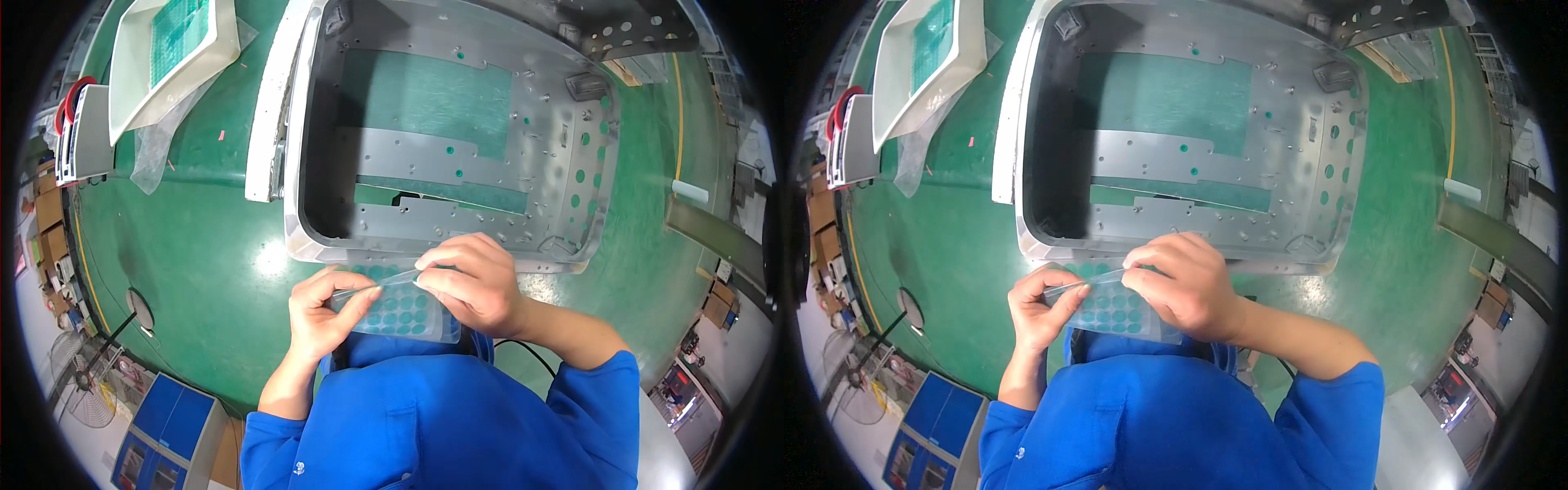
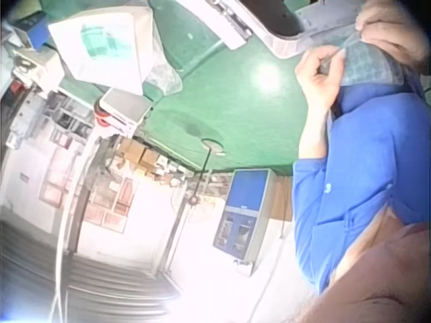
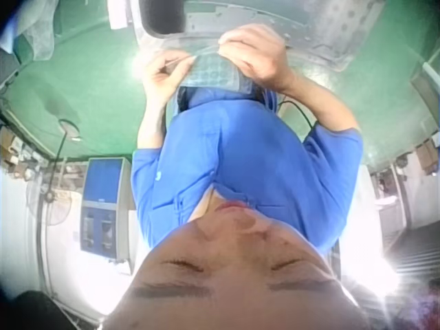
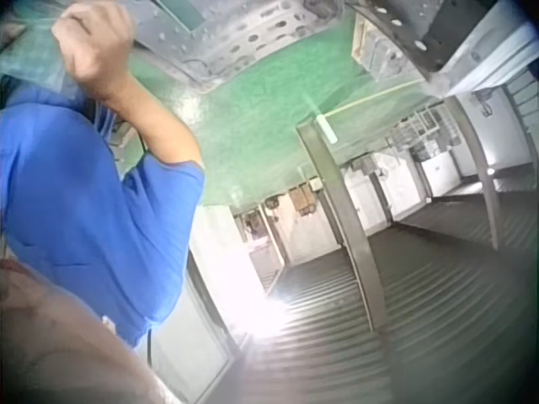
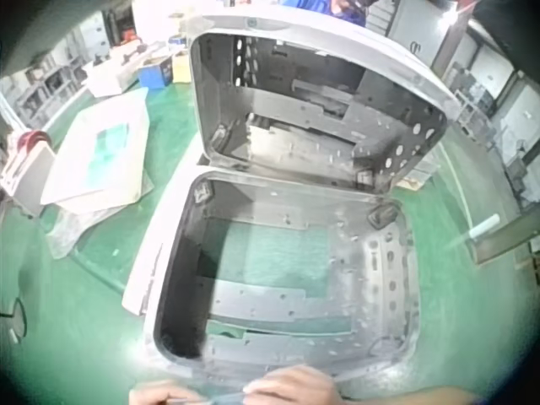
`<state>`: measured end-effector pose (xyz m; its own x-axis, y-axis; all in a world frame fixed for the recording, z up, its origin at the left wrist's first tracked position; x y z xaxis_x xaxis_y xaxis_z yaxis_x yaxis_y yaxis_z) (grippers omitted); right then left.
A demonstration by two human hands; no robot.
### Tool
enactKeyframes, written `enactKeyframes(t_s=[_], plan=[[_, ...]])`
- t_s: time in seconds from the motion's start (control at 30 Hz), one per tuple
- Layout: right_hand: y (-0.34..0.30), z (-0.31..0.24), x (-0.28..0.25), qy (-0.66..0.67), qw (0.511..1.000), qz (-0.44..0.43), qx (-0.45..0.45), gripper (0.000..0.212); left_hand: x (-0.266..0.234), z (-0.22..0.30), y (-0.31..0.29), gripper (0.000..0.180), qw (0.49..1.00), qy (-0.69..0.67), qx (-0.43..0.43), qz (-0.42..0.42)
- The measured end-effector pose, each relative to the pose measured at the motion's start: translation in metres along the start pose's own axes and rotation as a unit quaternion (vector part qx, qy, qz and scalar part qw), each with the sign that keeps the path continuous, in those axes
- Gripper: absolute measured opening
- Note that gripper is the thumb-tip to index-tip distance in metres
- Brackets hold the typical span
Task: Apply green circular stickers to the interior of metal enclosures.
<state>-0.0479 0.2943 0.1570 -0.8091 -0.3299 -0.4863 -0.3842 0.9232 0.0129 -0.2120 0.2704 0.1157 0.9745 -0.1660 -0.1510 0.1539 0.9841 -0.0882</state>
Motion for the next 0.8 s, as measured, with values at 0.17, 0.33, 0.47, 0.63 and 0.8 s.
enactKeyframes(t_s=[0.17, 0.33, 0.47, 0.63, 0.8], plan=[[0.040, 0.087, 0.010, 0.125, 0.965, -0.095, 0.209, 0.003, -0.021, -0.001, -0.015, 0.013, 0.998, 0.052, -0.012, 0.017], [0.040, 0.162, 0.074, -0.080, 0.936, -0.241, 0.246, 0.005, -0.046, -0.006, -0.044, 0.012, 0.993, 0.088, -0.065, 0.042], [0.033, 0.172, 0.084, -0.118, 0.951, -0.211, 0.193, 0.004, -0.062, -0.017, -0.062, 0.011, 0.989, 0.083, -0.094, 0.082], [0.034, 0.167, 0.085, -0.154, 0.944, -0.216, 0.195, 0.005, -0.066, -0.027, -0.073, 0.011, 0.986, 0.061, -0.114, 0.102], [0.036, 0.164, 0.084, -0.168, 0.947, -0.201, 0.185, 0.006, -0.068, -0.028, -0.074, 0.012, 0.985, 0.053, -0.118, 0.116]])
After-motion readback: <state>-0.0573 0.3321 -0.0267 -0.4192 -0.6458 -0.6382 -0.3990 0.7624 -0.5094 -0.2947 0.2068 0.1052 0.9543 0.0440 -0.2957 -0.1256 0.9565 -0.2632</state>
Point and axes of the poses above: each hand's wrist, its own y-axis towards the middle knuckle, its own x-axis out of the palm, z = x × y, the point moved 8 cm from there along y, towards the middle knuckle, and after that the axes turned 11 degrees about x, right-handed, at the moved point
